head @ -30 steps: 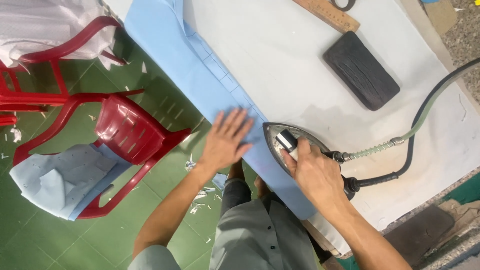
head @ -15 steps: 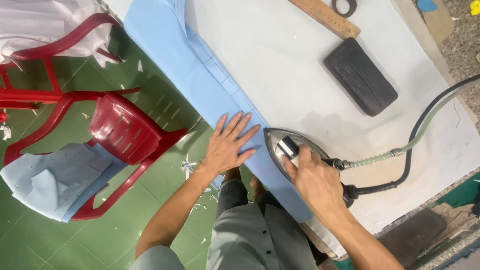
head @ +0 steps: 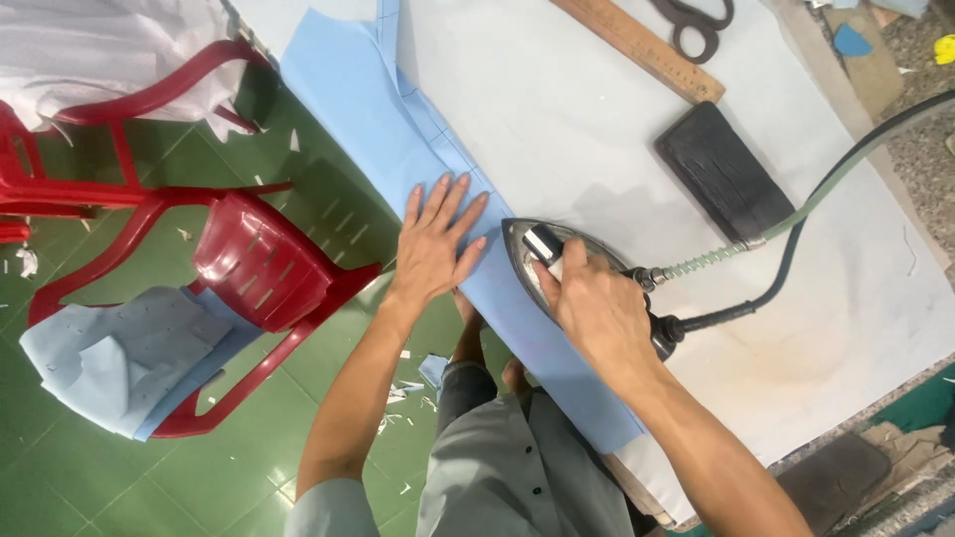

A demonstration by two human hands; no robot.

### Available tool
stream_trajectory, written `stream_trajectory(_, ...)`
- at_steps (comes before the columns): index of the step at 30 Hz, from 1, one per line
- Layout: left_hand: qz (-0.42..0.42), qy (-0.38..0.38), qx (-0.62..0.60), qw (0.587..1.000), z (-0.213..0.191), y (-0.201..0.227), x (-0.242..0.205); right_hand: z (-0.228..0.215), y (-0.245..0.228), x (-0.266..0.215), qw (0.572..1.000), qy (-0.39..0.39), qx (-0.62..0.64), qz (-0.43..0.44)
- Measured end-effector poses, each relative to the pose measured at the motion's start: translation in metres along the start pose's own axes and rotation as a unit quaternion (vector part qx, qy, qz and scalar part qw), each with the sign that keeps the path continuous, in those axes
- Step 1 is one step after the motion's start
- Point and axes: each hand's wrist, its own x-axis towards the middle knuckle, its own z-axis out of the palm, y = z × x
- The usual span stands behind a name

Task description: The person irons a light blue piece of fabric on a white table, smoothing it with their hands and using an iron. They then use a wooden ruler and a blue marker to draw a grid pattern on the fabric.

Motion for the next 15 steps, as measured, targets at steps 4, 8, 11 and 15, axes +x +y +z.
stream_trajectory(4,-0.004,0.006,0.006,1.000,0.006,0.001,-0.005,0.005,0.010,-0.011,0.998,-0.037,0.056,0.022)
stream_trajectory(8,-0.009,0.005,0.002,1.000,0.016,-0.001,-0.007,0.025,0.073,-0.066,0.900,0.420,0.108,-0.035)
stream_trajectory(11,-0.013,0.007,0.016,1.000,0.018,0.001,-0.007,0.074,0.160,-0.078,0.860,0.494,0.127,0.025)
stream_trajectory(15,-0.010,-0.010,0.031,0.999,0.010,0.004,-0.009,0.092,0.199,-0.039,0.918,0.385,-0.023,0.093)
